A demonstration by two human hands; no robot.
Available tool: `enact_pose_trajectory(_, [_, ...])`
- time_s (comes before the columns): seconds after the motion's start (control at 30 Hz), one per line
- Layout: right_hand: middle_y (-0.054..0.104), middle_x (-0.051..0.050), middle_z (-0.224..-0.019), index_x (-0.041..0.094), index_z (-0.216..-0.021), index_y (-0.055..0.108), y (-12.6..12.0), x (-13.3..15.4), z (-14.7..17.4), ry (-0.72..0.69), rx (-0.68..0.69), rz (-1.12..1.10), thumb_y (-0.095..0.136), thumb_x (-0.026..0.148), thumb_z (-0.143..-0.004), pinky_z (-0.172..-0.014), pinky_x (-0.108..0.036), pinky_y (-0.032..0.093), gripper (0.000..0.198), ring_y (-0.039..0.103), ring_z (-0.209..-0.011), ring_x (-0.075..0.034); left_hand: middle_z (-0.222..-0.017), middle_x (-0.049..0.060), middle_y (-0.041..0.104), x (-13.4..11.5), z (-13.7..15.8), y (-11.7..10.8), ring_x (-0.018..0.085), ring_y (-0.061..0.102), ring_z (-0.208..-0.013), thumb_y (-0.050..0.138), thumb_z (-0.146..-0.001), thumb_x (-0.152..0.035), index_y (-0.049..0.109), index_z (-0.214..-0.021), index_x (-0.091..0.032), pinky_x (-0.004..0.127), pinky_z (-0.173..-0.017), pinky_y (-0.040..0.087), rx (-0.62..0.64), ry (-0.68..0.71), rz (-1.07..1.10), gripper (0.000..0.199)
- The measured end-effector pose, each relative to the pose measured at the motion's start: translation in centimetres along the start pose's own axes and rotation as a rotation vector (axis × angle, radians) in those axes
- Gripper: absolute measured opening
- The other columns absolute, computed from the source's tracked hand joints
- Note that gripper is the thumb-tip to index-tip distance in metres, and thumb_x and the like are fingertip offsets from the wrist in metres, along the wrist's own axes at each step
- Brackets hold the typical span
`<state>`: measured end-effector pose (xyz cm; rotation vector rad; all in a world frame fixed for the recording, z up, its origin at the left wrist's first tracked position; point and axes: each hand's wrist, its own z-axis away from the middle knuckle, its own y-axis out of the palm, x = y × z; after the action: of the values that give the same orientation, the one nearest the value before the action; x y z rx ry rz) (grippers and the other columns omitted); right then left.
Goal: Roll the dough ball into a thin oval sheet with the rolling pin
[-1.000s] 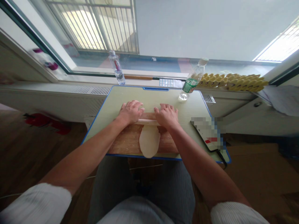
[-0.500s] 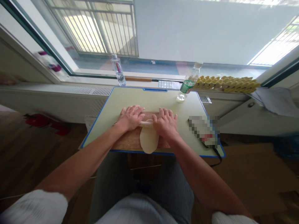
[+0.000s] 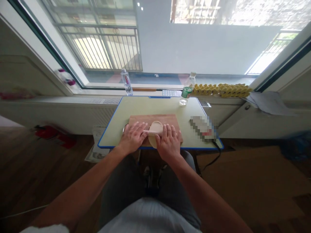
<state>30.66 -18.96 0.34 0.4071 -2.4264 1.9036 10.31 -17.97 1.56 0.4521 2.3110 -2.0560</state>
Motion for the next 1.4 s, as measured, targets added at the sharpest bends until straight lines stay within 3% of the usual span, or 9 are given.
enact_pose_trajectory(0.2, [0.045,-0.017,-0.173,0.016,-0.167,0.046,-0.4,-0.4,2.4,-0.069,0.003,-0.059,0.037,0.05,-0.112,-0.13,-0.066,0.023,0.066,0.036,-0.162,-0.037,-0.172,0.002,0.05,-1.0,2.2,-0.5,0.029,0.041,-0.162,0.037,-0.112,-0.056,0.051,-0.164,-0.036,0.064,-0.136,0.022,-0.019,-0.042,-0.005,0.058])
enact_pose_trajectory(0.47, [0.059,-0.01,-0.163,0.028,-0.151,0.064,-0.6,-3.1,-2.7,-0.166,0.082,-0.294,0.052,0.056,-0.107,-0.132,-0.07,0.02,0.054,0.039,-0.16,-0.039,-0.167,0.006,0.057,-1.2,-1.5,-0.9,0.03,0.046,-0.158,0.05,-0.106,-0.057,0.061,-0.155,-0.034,0.06,-0.135,0.028,-0.021,-0.093,-0.014,0.055])
enact_pose_trajectory(0.7, [0.064,-0.011,-0.158,0.022,-0.144,0.065,-0.5,-4.3,-4.8,-0.263,0.103,-0.465,0.053,0.047,-0.111,-0.133,-0.07,0.015,0.043,0.042,-0.158,-0.037,-0.157,0.012,0.066,1.1,-3.9,0.1,0.038,0.057,-0.148,0.047,-0.106,-0.062,0.069,-0.146,-0.025,0.065,-0.126,0.036,-0.021,-0.01,0.027,0.059])
enact_pose_trajectory(1.03, [0.065,-0.009,-0.157,0.024,-0.14,0.064,-0.6,-4.3,-5.5,-0.24,0.085,-0.395,0.056,0.051,-0.109,-0.131,-0.067,0.022,0.042,0.043,-0.157,-0.037,-0.16,0.01,0.063,1.4,-4.3,0.9,0.04,0.055,-0.15,0.05,-0.105,-0.065,0.066,-0.151,-0.03,0.066,-0.128,0.032,-0.09,0.097,0.034,0.059])
enact_pose_trajectory(1.27, [0.068,-0.004,-0.153,0.03,-0.122,0.071,-1.6,-4.7,-5.9,-0.241,0.147,-0.343,0.068,0.039,-0.104,-0.127,-0.062,0.033,0.021,0.046,-0.155,-0.035,-0.158,0.009,0.065,2.5,-5.5,-0.1,0.039,0.055,-0.149,0.065,-0.101,-0.054,0.07,-0.145,-0.031,0.068,-0.13,0.032,-0.002,0.206,0.146,0.051])
enact_pose_trajectory(1.4, [0.069,-0.004,-0.151,0.03,-0.121,0.072,-2.2,-4.9,-7.2,-0.299,0.228,-0.321,0.068,0.036,-0.105,-0.128,-0.063,0.032,0.018,0.046,-0.155,-0.035,-0.156,0.01,0.066,2.7,-6.4,-1.0,0.037,0.056,-0.149,0.07,-0.1,-0.047,0.071,-0.142,-0.029,0.069,-0.131,0.031,0.056,0.225,0.238,0.046])
